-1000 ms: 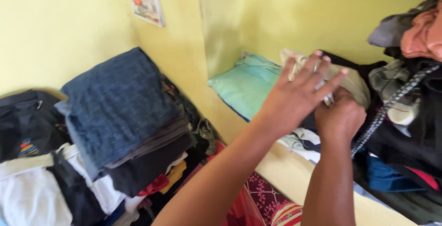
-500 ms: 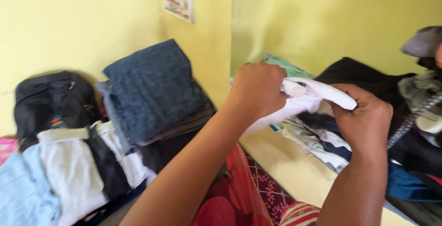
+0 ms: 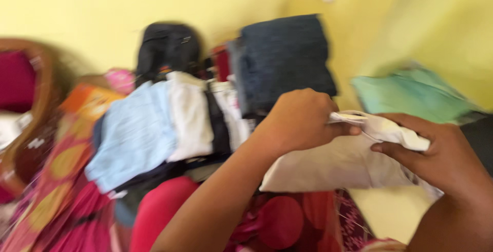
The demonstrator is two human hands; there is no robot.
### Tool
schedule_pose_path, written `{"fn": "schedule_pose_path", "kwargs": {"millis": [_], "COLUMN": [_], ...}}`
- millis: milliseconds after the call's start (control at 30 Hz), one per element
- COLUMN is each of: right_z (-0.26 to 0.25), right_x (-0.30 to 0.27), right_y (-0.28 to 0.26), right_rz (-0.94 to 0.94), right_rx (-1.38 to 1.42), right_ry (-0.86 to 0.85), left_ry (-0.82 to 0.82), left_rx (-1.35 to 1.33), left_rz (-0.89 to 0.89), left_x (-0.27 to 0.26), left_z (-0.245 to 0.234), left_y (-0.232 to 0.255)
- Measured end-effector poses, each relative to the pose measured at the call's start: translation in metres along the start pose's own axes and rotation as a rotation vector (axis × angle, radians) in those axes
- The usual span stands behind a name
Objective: The person folds various garments including shirts, pants, and jeans by hand and stacks them on a chair. The person handles each item individually, smoothing and aligning edges before placing it on the growing pile.
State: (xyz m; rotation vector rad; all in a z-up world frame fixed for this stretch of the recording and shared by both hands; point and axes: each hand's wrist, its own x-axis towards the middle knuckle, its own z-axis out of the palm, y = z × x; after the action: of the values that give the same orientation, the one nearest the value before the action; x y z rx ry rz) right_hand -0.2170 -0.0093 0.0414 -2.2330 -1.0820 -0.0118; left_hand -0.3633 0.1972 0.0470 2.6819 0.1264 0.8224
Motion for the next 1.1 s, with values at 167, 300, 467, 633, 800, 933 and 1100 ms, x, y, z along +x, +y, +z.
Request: {"fn": "schedule_pose_path", "kwargs": {"millis": [167, 300, 467, 633, 800, 933, 1100], "right_z": [0.052, 0.09, 0.134, 0.194, 0.307, 0.397, 0.427], "right_x": [0.01, 0.026, 0.065, 0.108, 0.126, 0.097, 0.087], "right_y": [-0.04, -0.087, -0.168, -0.24, -0.24, -0.209, -0.185], "right_rz": [-0.056, -0.424, -0.81, -0.988, -1.168, -1.129, -1.055], "right_rx": [0.003, 0.155, 0.184, 0.417, 0.534, -0.13, -0.338], "right_ry": [-0.103, -0.098, -0.002, 0.226, 0.174, -0.205, -0.435], "left_ry": [-0.051, -0.062, 0.146, 0.528, 0.834, 0.31, 0.142], "left_rx": [-0.055, 0.102, 0.322, 0.75, 0.903, 0.832, 0.519], "left_rz": [-0.083, -0.144, -0.165, -0.25, -0.172, -0.688, -0.956], "left_x": [-0.052, -0.084, -0.113, -0.139, -0.221, -0.291, -0.329], "left_z": [-0.038, -0.081, -0.154, -0.19, -0.131, -0.009, 0.066], "left_y": [-0.05, -0.086, -0.114, -0.138, -0.227, -0.295, -0.338]}}
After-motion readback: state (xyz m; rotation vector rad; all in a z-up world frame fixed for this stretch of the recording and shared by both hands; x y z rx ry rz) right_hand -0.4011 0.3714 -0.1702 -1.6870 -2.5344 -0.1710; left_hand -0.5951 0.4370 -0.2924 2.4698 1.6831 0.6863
